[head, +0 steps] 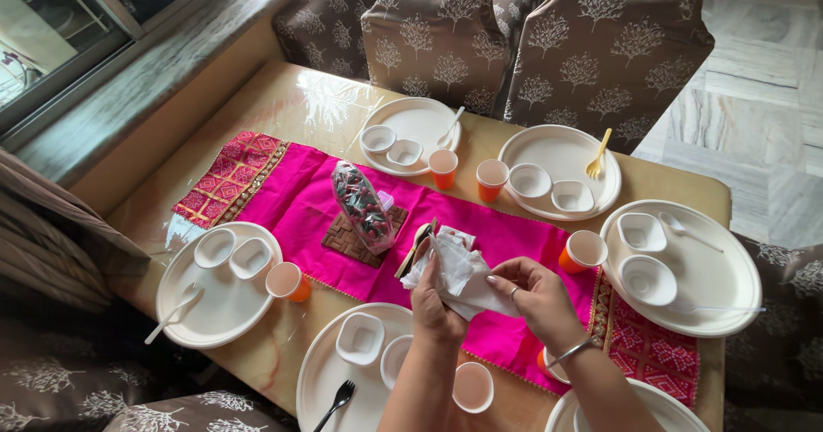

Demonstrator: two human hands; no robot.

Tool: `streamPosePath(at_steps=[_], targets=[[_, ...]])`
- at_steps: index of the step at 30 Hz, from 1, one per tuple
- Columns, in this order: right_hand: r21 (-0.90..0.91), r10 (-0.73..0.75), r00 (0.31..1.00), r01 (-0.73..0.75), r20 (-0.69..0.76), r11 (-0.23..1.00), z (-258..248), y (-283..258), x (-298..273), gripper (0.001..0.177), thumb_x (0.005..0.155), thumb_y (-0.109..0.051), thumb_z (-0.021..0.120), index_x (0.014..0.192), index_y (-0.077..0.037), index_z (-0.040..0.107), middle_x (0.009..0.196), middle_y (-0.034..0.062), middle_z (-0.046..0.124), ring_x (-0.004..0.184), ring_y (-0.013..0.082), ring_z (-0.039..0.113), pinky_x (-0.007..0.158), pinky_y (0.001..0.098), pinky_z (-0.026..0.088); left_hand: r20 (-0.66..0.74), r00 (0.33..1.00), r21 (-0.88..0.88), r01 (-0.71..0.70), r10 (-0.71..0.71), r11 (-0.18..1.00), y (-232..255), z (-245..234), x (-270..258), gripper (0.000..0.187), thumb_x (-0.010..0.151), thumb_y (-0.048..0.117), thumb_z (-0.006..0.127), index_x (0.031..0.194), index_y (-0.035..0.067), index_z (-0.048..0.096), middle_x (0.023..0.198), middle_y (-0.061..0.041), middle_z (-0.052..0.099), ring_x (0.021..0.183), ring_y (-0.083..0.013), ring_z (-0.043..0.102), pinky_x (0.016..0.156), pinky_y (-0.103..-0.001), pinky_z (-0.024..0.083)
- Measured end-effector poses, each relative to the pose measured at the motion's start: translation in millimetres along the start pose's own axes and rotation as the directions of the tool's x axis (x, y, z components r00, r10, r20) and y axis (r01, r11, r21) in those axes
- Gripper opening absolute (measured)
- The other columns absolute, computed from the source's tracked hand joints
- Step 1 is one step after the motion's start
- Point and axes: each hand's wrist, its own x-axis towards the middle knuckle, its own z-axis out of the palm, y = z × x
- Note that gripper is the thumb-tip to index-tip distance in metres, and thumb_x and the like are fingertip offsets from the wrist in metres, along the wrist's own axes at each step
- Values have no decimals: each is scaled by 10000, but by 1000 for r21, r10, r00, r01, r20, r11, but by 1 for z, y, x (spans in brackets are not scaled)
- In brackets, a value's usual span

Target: The person folds several white paper napkins into triangles and places them individually onto plates or tucked into small bowls arranged on a dining table.

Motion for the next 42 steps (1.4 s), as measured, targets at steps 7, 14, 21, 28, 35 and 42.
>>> streamPosePath(at_steps=[7, 14, 21, 28, 35, 42], targets=[[134, 90, 983, -68, -161, 989, -9, -18, 8, 232, 931, -119, 684, 1122, 2, 632, 977, 92, 730, 846, 159, 711, 636, 406, 684, -150, 987, -42, 59, -65, 997, 12, -33, 20, 393, 986, 183, 465, 1295, -19, 598, 1234, -220, 691, 1091, -359, 700, 931, -470, 597], [-8, 252, 968, -252, -22, 968, -34, -38, 56, 358, 849, -111, 741, 1200, -88, 674, 1074, 2, 747, 932, 114, 709, 723, 318, 617, -343, 935, 423, 69, 89, 903, 29, -82, 29, 192, 816, 118, 452, 954, 109, 585, 697, -122, 618, 516, -254, 605, 438, -401, 503], [-394, 395, 905, -309, 158, 865, -23, 13, 153, 351, 823, -130, 787, 1172, -114, 759, 1101, 34, 794, 928, 127, 728, 688, 300, 594, -509, 858, 482, 214, 73, 850, 38, -109, 62, 364, 865, 324, 831, 815, 128, 529, 588, 51, 395, 428, -77, 328, 377, -266, 217], [-570, 471, 851, -273, 234, 775, -1, 97, 223, 288, 819, -111, 789, 1106, -130, 808, 1002, 48, 816, 872, 118, 732, 620, 331, 490, -524, 837, 565, 200, 161, 800, 41, -134, 72, 359, 760, 186, 895, 829, 130, 547, 579, 44, 447, 423, -79, 396, 383, -270, 287], [-717, 295, 930, -52, 218, 695, 18, 124, 224, 278, 754, -101, 808, 1025, -154, 841, 997, 73, 809, 903, 174, 763, 842, 333, 609, -130, 901, 978, 184, 413, -94, 37, -139, 70, 232, 778, 268, 854, 937, 137, 749, 818, -78, 762, 740, -236, 746, 676, -375, 563], [-921, -261, 932, 314, 252, 231, 37, 68, 172, 546, 566, -335, 912, 1067, -171, 766, 1164, 79, 669, 1070, 321, 544, 892, 460, 517, -282, 921, 809, 378, 269, -449, 35, -95, 60, 246, 814, 361, 808, 993, 218, 717, 973, -88, 750, 930, -342, 711, 767, -472, 552]])
